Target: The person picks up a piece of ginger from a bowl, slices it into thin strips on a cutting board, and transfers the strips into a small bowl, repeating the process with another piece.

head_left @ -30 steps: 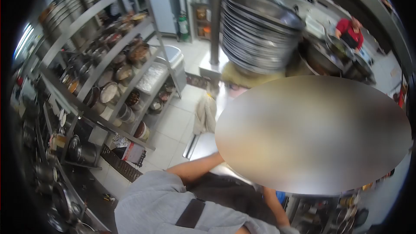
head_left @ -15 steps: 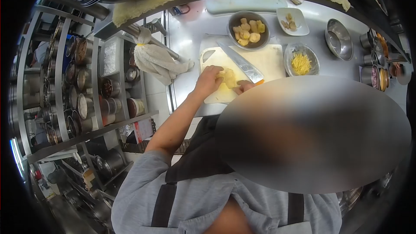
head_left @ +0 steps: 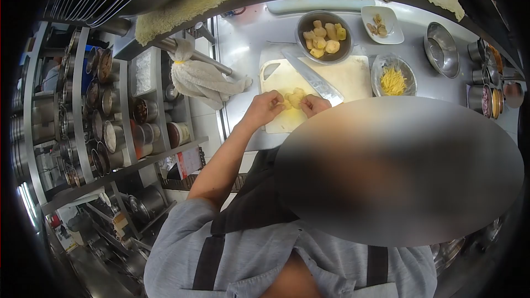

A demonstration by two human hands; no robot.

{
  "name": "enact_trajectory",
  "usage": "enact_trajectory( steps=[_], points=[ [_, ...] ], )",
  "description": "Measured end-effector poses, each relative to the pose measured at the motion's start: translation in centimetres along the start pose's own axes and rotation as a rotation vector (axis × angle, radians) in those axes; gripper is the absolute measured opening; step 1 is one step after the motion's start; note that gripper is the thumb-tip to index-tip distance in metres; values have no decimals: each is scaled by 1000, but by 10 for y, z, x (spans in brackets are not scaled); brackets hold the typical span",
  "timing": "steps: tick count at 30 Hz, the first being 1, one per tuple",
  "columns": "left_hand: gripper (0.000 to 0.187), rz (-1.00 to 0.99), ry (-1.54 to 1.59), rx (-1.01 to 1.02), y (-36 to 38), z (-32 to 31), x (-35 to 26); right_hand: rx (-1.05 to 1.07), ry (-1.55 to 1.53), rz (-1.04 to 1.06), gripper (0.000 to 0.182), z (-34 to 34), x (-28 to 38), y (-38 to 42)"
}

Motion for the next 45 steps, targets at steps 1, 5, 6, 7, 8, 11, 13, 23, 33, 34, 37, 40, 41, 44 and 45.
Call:
enact_trajectory(
  steps=[1,5,6,7,8,11,13,23,33,34,37,40,41,44,45],
  points=[
    [18,0,-1,-1,0,-1,2,-12,32,55,15,-2,1,-2],
    [24,-112,21,30,-8,-20,7,-6,-20,101,17,-1,5,-4],
    [26,-162,6,27,-11,-23,8,-32,-39,61,20,4,5,-2],
    [26,-167,9,27,-11,-26,9,-60,-59,18,22,8,3,0],
    [29,-203,-83,-48,-10,-29,9,-67,-54,16,22,12,-1,0],
    [37,-240,-226,-169,-8,-34,6,-98,98,91,29,16,-9,2],
    [42,-238,-282,-214,-7,-32,-4,-34,179,116,31,15,-6,4],
    [45,-432,-531,-139,-17,-67,-19,-194,219,47,34,63,-9,42],
    [29,-588,-382,-179,-14,-73,8,-84,452,45,57,84,-31,52],
    [29,-589,-385,-181,-14,-73,9,-82,361,64,57,78,-37,52],
    [31,-602,-414,-206,-14,-67,-3,1,227,9,54,74,-29,59],
    [32,-567,-414,-248,-9,-52,-18,81,115,-65,47,66,-31,76],
    [31,-505,-370,-296,-4,-46,-18,74,45,-66,43,63,-35,83],
    [31,-358,-359,-271,11,-41,-16,103,48,-84,41,58,-35,100],
    [32,-277,-385,-200,14,-42,-14,115,54,-103,41,57,-34,102]
  ],
)
Point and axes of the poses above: each hand's wrist, its own y-axis away from the middle knuckle, its own z-axis out of the back of the hand, x = y × z, the point moved 1 cm from there along -y, towards the middle knuckle, and after that the axes turned 8 degrees about -z, right-handed, at the moved point
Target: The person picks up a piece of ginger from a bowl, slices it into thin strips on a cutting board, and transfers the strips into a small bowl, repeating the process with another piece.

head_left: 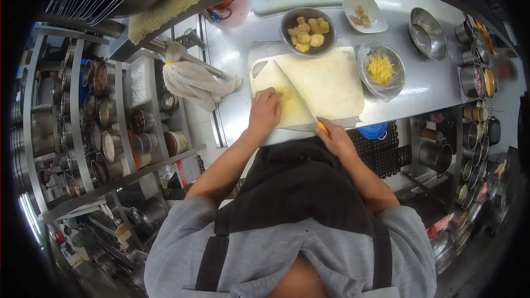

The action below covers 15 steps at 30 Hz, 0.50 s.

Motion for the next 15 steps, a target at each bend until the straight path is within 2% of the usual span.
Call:
enact_trajectory(
  steps=[4,6,9,12,15],
  points=[
    [32,-53,8,-26,-4,-12,1,7,30,9,41,0,2,-3],
    [32,-46,-32,33,-7,-14,2,80,31,-102,42,6,5,-2],
    [28,-45,-35,24,-10,-14,0,82,27,-127,42,6,1,-5],
    [28,-17,-46,40,-13,-18,-1,49,99,-84,40,12,8,-3],
    [28,5,-35,48,-14,-19,-2,105,111,-75,38,22,19,2]
  ],
)
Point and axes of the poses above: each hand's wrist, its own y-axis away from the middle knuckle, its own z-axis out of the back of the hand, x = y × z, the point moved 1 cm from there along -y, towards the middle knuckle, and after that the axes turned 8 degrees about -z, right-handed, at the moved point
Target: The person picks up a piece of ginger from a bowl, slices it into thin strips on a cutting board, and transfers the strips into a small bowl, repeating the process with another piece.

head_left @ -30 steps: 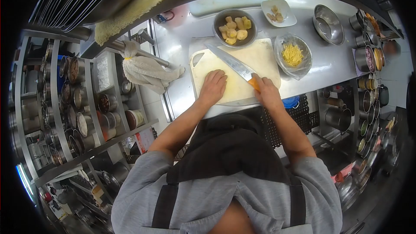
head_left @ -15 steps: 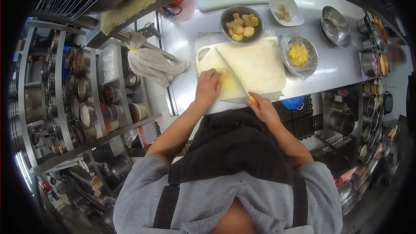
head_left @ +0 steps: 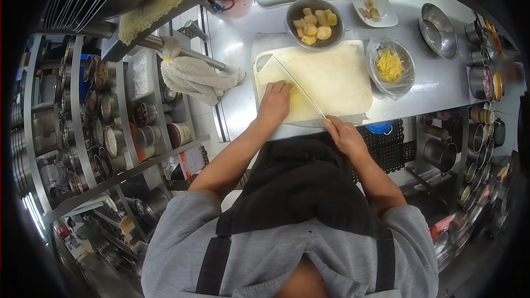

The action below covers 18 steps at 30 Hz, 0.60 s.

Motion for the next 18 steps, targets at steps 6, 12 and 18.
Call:
enact_trajectory(
  steps=[6,12,18],
  points=[
    [26,39,10,12,-4,0,-1,-25,72,82,35,6,7,-3],
    [27,44,16,24,-3,-1,1,-30,38,138,33,-11,23,-53],
    [27,41,42,-10,-3,0,2,-19,13,121,32,-1,17,-28]
  ],
)
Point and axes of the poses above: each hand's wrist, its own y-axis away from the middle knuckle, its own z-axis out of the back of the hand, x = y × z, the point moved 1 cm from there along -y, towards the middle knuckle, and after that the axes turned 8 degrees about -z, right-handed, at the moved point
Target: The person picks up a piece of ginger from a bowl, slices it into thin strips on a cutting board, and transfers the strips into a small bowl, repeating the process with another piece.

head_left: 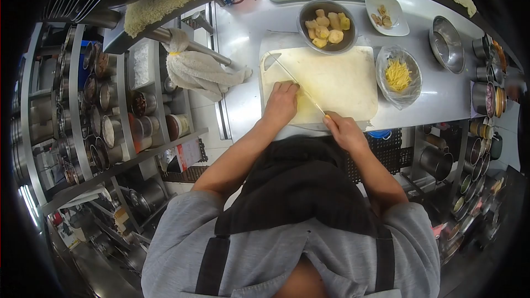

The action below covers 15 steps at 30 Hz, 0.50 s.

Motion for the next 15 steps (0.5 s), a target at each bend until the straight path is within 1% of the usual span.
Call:
enact_trajectory(
  steps=[3,6,9,12,15],
  points=[
    [25,-23,8,-55,-1,0,-2,27,29,-23,32,-6,5,-14],
    [27,-9,8,-14,-1,3,-2,-7,31,1,33,-14,11,-30],
    [27,-21,22,-49,-1,3,-2,-40,8,16,31,-10,7,-18],
    [27,-25,9,-64,0,1,-1,-28,-23,16,31,-7,1,-4],
    [27,-13,12,-57,-1,1,-2,-23,-21,45,31,-13,3,-21]
  ],
)
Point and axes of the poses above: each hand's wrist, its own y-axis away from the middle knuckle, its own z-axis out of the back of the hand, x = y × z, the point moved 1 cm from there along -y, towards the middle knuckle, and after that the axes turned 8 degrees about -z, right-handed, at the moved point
